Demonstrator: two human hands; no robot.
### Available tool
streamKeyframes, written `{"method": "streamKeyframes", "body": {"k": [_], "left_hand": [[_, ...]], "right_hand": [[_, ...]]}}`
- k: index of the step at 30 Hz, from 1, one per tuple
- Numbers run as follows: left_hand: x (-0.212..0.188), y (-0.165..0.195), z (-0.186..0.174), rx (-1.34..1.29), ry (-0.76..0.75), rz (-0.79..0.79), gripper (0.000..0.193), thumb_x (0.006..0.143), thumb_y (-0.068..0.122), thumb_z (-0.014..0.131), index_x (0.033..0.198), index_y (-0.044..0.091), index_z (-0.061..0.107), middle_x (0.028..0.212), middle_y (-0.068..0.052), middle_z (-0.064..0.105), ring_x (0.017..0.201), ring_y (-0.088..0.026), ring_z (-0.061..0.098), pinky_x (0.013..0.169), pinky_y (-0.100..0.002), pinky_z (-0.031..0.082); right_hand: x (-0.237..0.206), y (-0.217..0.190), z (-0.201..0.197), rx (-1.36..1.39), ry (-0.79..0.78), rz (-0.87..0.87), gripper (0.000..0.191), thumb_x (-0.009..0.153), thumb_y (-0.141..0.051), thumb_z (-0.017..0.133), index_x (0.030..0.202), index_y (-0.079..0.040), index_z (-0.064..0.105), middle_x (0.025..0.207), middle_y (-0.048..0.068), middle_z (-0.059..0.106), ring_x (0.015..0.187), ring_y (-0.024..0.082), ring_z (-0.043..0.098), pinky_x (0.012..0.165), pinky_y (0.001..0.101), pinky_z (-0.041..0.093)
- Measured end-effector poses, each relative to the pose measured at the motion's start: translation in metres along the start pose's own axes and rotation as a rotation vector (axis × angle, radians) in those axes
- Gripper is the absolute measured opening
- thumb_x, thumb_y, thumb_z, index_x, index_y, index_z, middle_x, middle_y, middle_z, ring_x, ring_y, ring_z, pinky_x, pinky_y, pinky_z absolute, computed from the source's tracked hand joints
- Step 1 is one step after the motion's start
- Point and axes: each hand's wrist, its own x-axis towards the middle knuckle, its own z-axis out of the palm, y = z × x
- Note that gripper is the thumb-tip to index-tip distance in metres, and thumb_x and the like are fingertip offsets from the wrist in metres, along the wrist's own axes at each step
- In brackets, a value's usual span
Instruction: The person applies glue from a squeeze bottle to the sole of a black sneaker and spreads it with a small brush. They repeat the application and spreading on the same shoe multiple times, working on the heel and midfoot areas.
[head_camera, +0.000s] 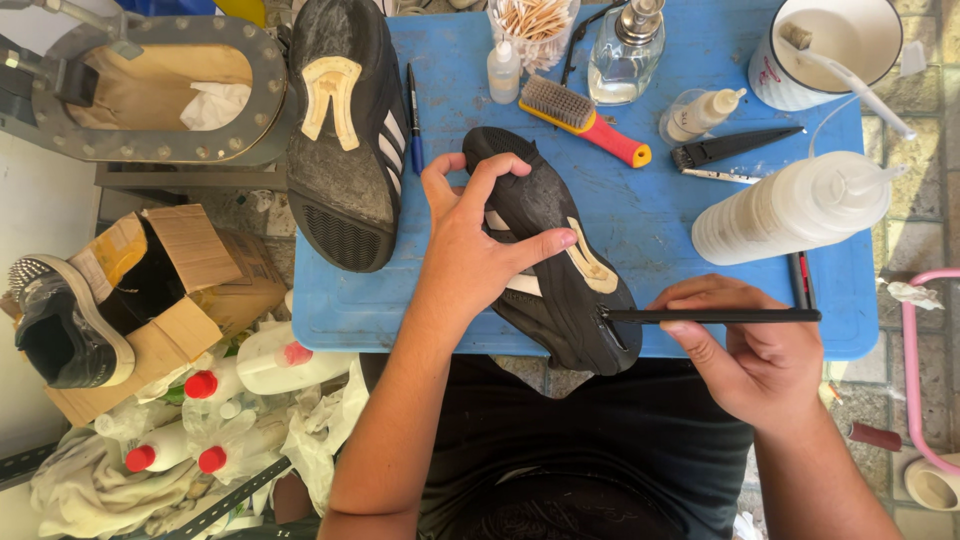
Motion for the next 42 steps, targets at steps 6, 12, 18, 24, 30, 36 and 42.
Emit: {"method": "streamKeyframes", "body": {"k": [6, 12, 18, 24, 30, 36, 42], "left_hand": [[-0.001, -0.001, 0.001, -0.023, -0.004, -0.001, 0.072, 0.067, 0.044, 0.097, 0.127, 0.024, 0.061, 0.142, -0.019, 0.032, 0.123, -0.034, 0.058, 0.097, -0.039, 0.061], [0.000, 0.000, 0.001, -0.029, -0.002, -0.008, 0.072, 0.067, 0.043, 0.097, 0.127, 0.024, 0.062, 0.144, -0.020, 0.031, 0.122, -0.035, 0.059, 0.098, -0.039, 0.061], [-0.002, -0.002, 0.003, -0.010, 0.025, 0.024, 0.072, 0.068, 0.043, 0.097, 0.127, 0.024, 0.062, 0.144, -0.020, 0.032, 0.124, -0.035, 0.058, 0.099, -0.040, 0.059], [-0.004, -0.003, 0.005, -0.036, 0.024, 0.005, 0.071, 0.068, 0.044, 0.096, 0.127, 0.024, 0.062, 0.145, -0.020, 0.032, 0.122, -0.034, 0.060, 0.099, -0.040, 0.060], [-0.005, -0.002, 0.007, -0.001, 0.046, 0.017, 0.071, 0.068, 0.045, 0.097, 0.127, 0.025, 0.062, 0.144, -0.020, 0.032, 0.123, -0.036, 0.058, 0.098, -0.041, 0.059], [-0.005, -0.003, 0.007, -0.029, 0.036, -0.011, 0.071, 0.068, 0.045, 0.096, 0.127, 0.025, 0.062, 0.145, -0.020, 0.032, 0.121, -0.034, 0.060, 0.097, -0.040, 0.060], [-0.006, -0.002, 0.007, -0.037, 0.039, 0.003, 0.071, 0.069, 0.045, 0.096, 0.127, 0.025, 0.062, 0.146, -0.020, 0.032, 0.121, -0.034, 0.061, 0.099, -0.040, 0.060]], "right_hand": [[-0.017, 0.003, -0.006, 0.107, 0.024, 0.127, 0.017, 0.093, 0.007, 0.070, 0.109, 0.005, 0.063, 0.103, 0.019, 0.072, 0.094, 0.025, 0.071, 0.086, 0.0351, 0.058], [-0.016, 0.000, -0.002, 0.172, 0.126, 0.152, 0.014, 0.099, 0.008, 0.067, 0.111, 0.005, 0.061, 0.103, 0.021, 0.071, 0.096, 0.023, 0.069, 0.088, 0.0336, 0.057], [0.001, -0.011, 0.002, -0.028, 0.007, -0.037, 0.020, 0.096, 0.007, 0.069, 0.113, 0.004, 0.060, 0.107, 0.019, 0.070, 0.098, 0.025, 0.072, 0.086, 0.0331, 0.058], [0.006, -0.018, 0.001, -0.112, -0.062, -0.033, 0.022, 0.091, 0.006, 0.071, 0.110, 0.003, 0.061, 0.107, 0.019, 0.072, 0.099, 0.024, 0.072, 0.081, 0.0310, 0.058], [0.002, -0.016, -0.001, -0.100, -0.071, -0.033, 0.021, 0.091, 0.006, 0.071, 0.110, 0.003, 0.062, 0.107, 0.019, 0.072, 0.099, 0.023, 0.072, 0.083, 0.0312, 0.059], [-0.003, -0.012, -0.003, -0.060, -0.071, -0.041, 0.020, 0.093, 0.005, 0.070, 0.111, 0.002, 0.062, 0.107, 0.019, 0.072, 0.098, 0.024, 0.072, 0.082, 0.0305, 0.058], [-0.006, -0.009, -0.006, -0.014, -0.067, -0.010, 0.018, 0.094, 0.005, 0.070, 0.111, 0.002, 0.062, 0.106, 0.019, 0.072, 0.097, 0.024, 0.072, 0.082, 0.0305, 0.058]]}}
